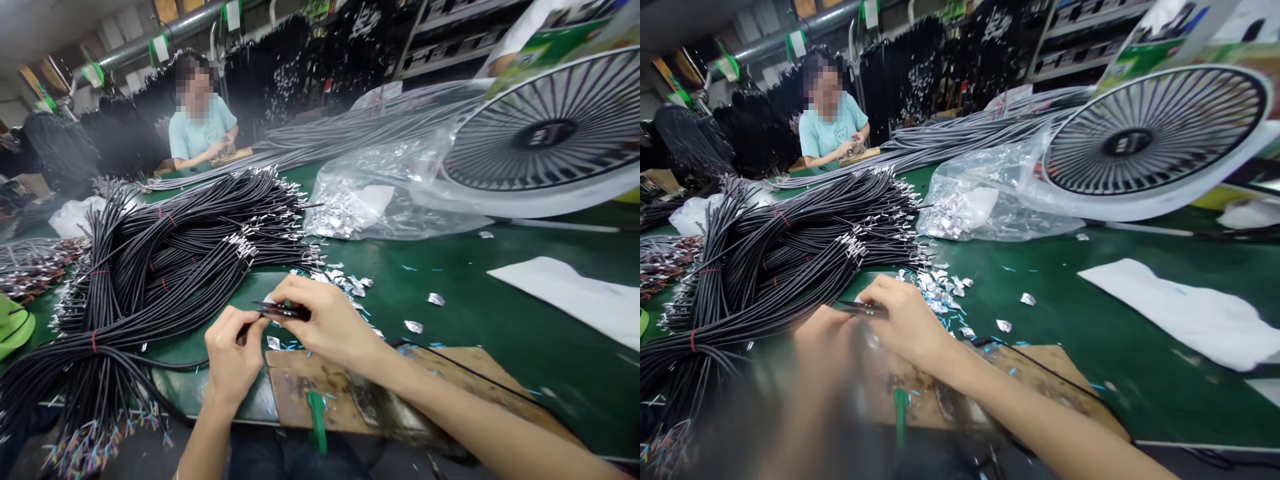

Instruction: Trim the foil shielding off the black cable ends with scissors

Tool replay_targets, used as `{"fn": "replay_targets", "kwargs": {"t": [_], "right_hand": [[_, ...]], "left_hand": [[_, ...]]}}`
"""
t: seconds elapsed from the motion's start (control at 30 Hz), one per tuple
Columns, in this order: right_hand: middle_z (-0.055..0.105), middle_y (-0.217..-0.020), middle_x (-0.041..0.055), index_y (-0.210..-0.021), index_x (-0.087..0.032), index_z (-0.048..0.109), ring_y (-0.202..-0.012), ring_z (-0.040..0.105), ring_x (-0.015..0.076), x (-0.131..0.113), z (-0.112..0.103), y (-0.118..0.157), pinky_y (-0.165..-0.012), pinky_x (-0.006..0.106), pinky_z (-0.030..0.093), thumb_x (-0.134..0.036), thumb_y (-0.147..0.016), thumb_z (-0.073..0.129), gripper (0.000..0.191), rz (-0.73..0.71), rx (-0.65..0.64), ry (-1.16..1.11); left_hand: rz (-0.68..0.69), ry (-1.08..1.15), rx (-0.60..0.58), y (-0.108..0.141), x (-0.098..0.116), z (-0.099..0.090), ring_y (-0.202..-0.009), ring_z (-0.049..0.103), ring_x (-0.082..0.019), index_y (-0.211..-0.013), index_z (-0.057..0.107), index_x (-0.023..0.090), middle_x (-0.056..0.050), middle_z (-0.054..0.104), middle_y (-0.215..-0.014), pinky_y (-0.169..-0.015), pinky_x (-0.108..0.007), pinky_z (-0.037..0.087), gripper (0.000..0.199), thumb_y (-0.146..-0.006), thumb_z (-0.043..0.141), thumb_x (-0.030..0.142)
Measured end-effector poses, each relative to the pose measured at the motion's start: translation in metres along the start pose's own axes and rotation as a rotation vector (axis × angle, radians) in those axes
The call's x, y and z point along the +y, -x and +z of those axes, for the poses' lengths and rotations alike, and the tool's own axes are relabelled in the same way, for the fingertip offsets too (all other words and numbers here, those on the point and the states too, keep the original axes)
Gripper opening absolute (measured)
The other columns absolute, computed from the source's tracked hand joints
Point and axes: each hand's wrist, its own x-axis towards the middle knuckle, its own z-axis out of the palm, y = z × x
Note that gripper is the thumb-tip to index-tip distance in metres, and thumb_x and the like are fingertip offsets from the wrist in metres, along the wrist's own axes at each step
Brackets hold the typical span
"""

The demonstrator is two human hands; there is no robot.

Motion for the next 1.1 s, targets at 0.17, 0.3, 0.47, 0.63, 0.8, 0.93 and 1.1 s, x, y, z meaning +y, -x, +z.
{"fn": "replay_targets", "kwargs": {"t": [0.17,0.3,0.47,0.63,0.8,0.93,1.1], "right_hand": [[0.056,-0.074,0.0031,-0.076,-0.014,0.060,-0.062,0.053,0.0132,0.0024,0.0024,0.0041,-0.053,0.021,0.035,0.006,-0.057,0.039,0.035,-0.097,-0.022,0.194],[0.055,-0.075,0.0037,-0.075,-0.014,0.059,-0.056,0.050,0.0123,0.0020,0.0012,0.0058,-0.046,0.022,0.026,0.005,-0.056,0.037,0.034,-0.165,-0.090,0.412],[0.053,-0.070,0.0034,-0.070,-0.015,0.056,-0.046,0.041,0.0127,0.0008,-0.0007,0.0045,-0.042,0.027,0.016,0.005,-0.063,0.036,0.029,-0.310,-0.102,0.592],[0.050,-0.065,0.0033,-0.068,-0.014,0.056,-0.047,0.040,0.0136,0.0003,-0.0016,0.0031,-0.042,0.028,0.019,0.005,-0.076,0.032,0.032,-0.381,-0.075,0.613],[0.050,-0.064,0.0032,-0.068,-0.014,0.057,-0.046,0.041,0.0128,0.0007,-0.0031,0.0026,-0.043,0.027,0.020,0.000,-0.085,0.028,0.037,-0.432,-0.042,0.573],[0.051,-0.063,0.0033,-0.068,-0.014,0.059,-0.046,0.040,0.0123,-0.0006,-0.0035,0.0023,-0.043,0.026,0.021,-0.004,-0.090,0.024,0.042,-0.443,-0.003,0.532],[0.056,-0.070,0.0037,-0.078,-0.012,0.061,-0.049,0.042,0.0107,-0.0030,-0.0048,0.0021,-0.043,0.024,0.024,-0.007,-0.094,0.023,0.042,-0.426,0.024,0.483]], "left_hand": [[-0.001,-0.041,-0.043,-0.0011,-0.0013,0.0003,-0.065,0.057,-0.011,-0.074,0.063,0.018,0.001,0.063,-0.070,-0.059,-0.019,0.042,0.017,-0.077,0.051,0.006],[-0.023,-0.048,-0.076,-0.0011,-0.0023,-0.0002,-0.064,0.056,-0.011,-0.075,0.063,0.019,0.001,0.062,-0.070,-0.056,-0.020,0.041,0.025,-0.072,0.046,0.002],[-0.020,-0.030,-0.111,-0.0008,-0.0018,-0.0019,-0.065,0.058,-0.012,-0.081,0.066,0.019,0.000,0.063,-0.071,-0.058,-0.020,0.043,0.031,-0.068,0.045,0.000],[-0.010,-0.012,-0.105,-0.0023,-0.0005,-0.0035,-0.060,0.058,-0.011,-0.082,0.068,0.018,0.000,0.064,-0.068,-0.054,-0.019,0.043,0.034,-0.068,0.043,0.000],[0.028,-0.002,-0.098,-0.0032,0.0019,-0.0044,-0.062,0.058,-0.011,-0.086,0.068,0.017,-0.001,0.064,-0.068,-0.056,-0.019,0.045,0.032,-0.075,0.042,0.003],[0.039,-0.023,-0.090,-0.0026,0.0013,-0.0049,-0.060,0.057,-0.011,-0.084,0.068,0.016,-0.002,0.062,-0.066,-0.054,-0.019,0.043,0.029,-0.077,0.043,0.003],[0.016,-0.021,-0.071,-0.0014,-0.0011,-0.0045,-0.060,0.055,-0.010,-0.086,0.068,0.015,-0.001,0.061,-0.067,-0.055,-0.018,0.042,0.027,-0.078,0.045,0.004]]}}
